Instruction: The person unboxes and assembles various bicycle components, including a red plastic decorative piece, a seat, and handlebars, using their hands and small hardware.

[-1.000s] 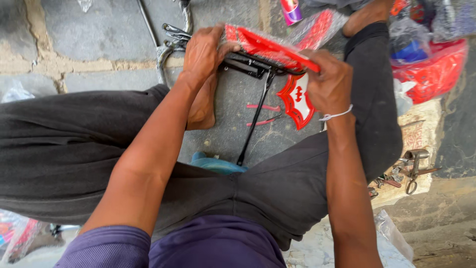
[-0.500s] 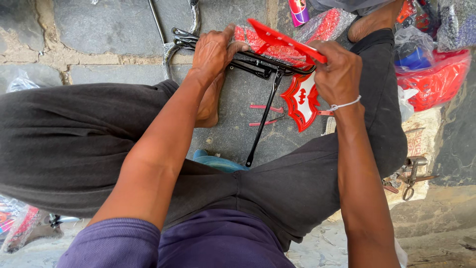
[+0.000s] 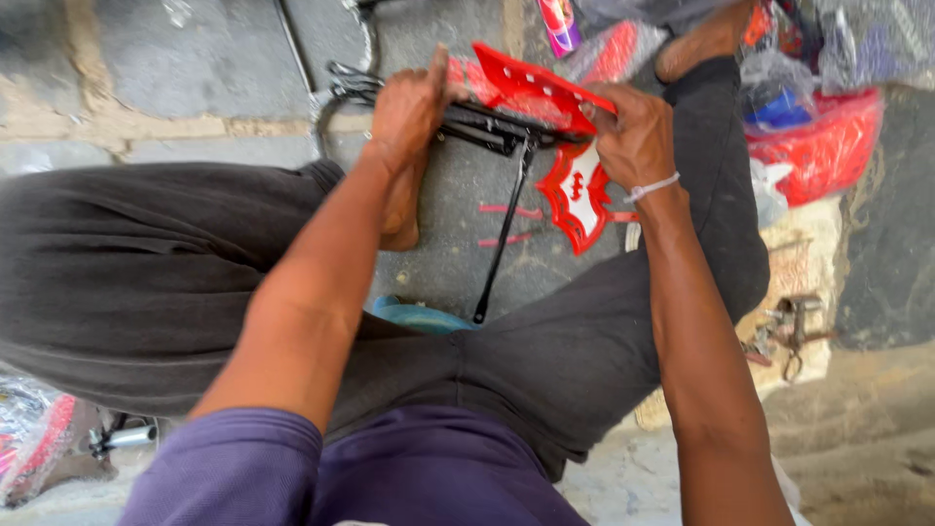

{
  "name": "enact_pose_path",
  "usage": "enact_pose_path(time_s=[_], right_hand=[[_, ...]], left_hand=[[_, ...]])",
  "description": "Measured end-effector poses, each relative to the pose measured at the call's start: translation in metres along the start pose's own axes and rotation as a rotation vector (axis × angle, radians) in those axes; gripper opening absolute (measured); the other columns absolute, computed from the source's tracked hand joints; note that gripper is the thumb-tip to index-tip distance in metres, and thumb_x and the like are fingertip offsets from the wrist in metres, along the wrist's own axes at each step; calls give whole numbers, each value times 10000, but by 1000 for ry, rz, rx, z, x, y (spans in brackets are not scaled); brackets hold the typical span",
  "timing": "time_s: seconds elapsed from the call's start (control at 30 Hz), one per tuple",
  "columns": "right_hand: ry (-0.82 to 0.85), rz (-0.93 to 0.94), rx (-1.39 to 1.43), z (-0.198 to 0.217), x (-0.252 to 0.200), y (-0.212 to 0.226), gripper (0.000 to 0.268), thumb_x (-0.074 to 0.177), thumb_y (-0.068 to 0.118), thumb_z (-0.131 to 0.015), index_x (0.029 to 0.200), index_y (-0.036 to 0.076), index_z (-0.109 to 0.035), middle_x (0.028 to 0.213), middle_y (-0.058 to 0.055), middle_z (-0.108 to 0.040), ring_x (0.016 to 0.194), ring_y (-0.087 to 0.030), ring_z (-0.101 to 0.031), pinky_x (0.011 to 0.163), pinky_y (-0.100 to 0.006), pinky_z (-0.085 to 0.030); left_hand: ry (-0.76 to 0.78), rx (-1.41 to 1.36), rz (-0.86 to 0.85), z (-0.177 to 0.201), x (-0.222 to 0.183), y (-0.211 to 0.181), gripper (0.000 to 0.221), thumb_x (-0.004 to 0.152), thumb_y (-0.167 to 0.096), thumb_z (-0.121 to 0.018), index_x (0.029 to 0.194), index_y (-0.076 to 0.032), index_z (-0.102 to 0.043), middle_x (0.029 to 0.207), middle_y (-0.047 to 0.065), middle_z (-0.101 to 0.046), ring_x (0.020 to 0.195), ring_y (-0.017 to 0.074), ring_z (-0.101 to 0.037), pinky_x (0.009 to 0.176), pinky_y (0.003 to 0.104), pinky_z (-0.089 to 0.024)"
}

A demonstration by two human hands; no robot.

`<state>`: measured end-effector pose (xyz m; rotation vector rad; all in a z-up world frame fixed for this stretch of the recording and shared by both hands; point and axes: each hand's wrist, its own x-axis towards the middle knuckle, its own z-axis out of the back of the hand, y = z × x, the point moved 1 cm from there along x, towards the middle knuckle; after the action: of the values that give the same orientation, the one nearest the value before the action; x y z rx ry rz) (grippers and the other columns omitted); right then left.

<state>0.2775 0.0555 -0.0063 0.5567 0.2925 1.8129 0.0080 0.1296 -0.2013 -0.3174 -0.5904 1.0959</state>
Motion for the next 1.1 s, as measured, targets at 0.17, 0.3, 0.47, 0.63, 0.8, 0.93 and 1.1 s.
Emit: enact_pose_path(time_s=[0.17, 0.3, 0.47, 0.63, 0.8, 0.93, 1.1], right_hand=[[-4, 116, 0, -7, 4, -6, 284, 891, -46, -615, 1141, -8, -745, 1083, -212, -742, 906, -363, -737, 793, -412, -576], [26, 129, -32, -23, 9, -14, 309, 886, -68, -588, 1138, 13, -747, 1100, -190, -752, 885, -342, -750, 788, -403, -590], [18, 150, -40, -26, 7, -14, 332, 855, -97, -607, 1149, -10, -736, 1105, -208, -748, 920, -374, -742, 815, -428, -586], [16, 134, -19, -29, 5, -21, 342, 857, -97, -595, 1158, -8, -731, 1146, -228, -734, 920, -367, -746, 842, -420, -595], [3, 179, -33, -32, 1, -29, 398, 823, -99, -589, 1178, 8, -732, 1173, -226, -733, 995, -384, -736, 894, -422, -593], [65, 142, -73, -31, -5, -32, 461, 746, -95, -612, 1175, 14, -741, 1140, -234, -731, 991, -406, -718, 886, -434, -581], [183, 279, -192, -25, 0, -31, 514, 693, -38, -646, 1200, 9, -721, 1111, -236, -717, 935, -422, -703, 833, -462, -577]], left_hand=[[-20, 44, 24, 9, 3, -5, 617, 1003, -457, -669, 1427, -34, -522, 836, 236, -702, 780, 412, -676, 720, 503, -528], [-28, -14, 34, 15, -3, -8, 589, 1018, -442, -670, 1422, -29, -555, 857, 224, -712, 802, 422, -676, 730, 513, -527], [-42, -13, 34, 17, -2, -8, 600, 1013, -453, -676, 1416, -22, -565, 892, 233, -712, 824, 437, -676, 717, 514, -529], [-30, -63, 49, 20, -1, -13, 607, 994, -467, -690, 1402, -34, -568, 880, 234, -714, 825, 452, -671, 718, 533, -520], [-62, -112, 26, 21, 0, -9, 541, 1016, -401, -678, 1409, -48, -557, 939, 223, -725, 872, 445, -681, 753, 527, -531], [21, -59, 105, 18, 0, -10, 592, 978, -458, -713, 1397, -72, -553, 904, 247, -712, 867, 460, -670, 740, 538, -520], [-3, -89, 93, 21, 1, -10, 584, 988, -439, -701, 1422, -83, -539, 949, 237, -722, 888, 443, -682, 756, 527, -527]])
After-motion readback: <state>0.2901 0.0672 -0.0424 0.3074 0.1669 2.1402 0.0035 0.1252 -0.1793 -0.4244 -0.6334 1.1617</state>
